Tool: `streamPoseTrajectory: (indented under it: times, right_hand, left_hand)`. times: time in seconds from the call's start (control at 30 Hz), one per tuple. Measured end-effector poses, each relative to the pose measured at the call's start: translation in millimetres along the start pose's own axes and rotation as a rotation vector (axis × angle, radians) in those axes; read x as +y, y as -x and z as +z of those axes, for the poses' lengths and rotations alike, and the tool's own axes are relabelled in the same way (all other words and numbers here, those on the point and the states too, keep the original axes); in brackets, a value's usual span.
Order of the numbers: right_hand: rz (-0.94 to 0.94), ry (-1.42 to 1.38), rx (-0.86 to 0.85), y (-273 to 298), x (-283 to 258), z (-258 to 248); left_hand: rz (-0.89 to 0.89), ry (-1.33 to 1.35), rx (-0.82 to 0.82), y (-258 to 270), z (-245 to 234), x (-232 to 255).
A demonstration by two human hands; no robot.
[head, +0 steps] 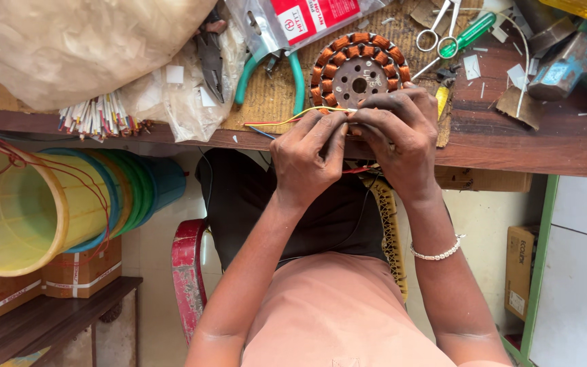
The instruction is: The person repairs a stator by stripping wire insulation, twisting wires together, and securing connections with a screwdriver. They use pliers, scissors, and a screwdriver to manipulate the wires and components on a cluttered workbench.
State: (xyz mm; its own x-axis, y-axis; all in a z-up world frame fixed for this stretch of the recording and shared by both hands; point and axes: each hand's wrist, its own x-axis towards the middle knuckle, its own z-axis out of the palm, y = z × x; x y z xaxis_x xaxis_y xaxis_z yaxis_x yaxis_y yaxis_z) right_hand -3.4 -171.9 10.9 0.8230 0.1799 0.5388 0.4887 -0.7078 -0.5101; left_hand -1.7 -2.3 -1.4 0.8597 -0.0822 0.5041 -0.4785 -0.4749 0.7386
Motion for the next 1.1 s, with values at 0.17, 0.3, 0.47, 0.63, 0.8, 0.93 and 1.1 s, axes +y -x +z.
streamPoseTrajectory:
  times: [0.17,0.3,0.47,0.63,0.8,0.93,1.1]
  right_hand:
    - [-0.022,0.064,-0.015,2,2,1]
    - [0.028,-0.003,-0.029,4,9,3]
    - [-0.042,-0.059,-0.018,4,9,-2]
    - [-0.041,-0.020,-0.006,2,5,-1]
    - [-0.017,-0.004,0.001,2,4,2]
    - [-0.016,-0.015,-0.030,1,6,0]
    - [0.008,-0.047,-0.040,4,9,-1]
  left_hand:
    - [-0.032,0.061,0.004,-3,1,2]
    - [-0.138,0.132,-0.041,-7,-3,3]
    - [-0.182,0.191,-0.120,-12,-11,1]
    - [-0.204,0.212,-0.176,-14,-14,-2]
    - [-0.259,0.268,-0.203,-15,-14,-2]
    - [-0.135,0.121,-0.214,-14,-25,5]
    - [0.061,-0.228,-0.152,-3,-44,11]
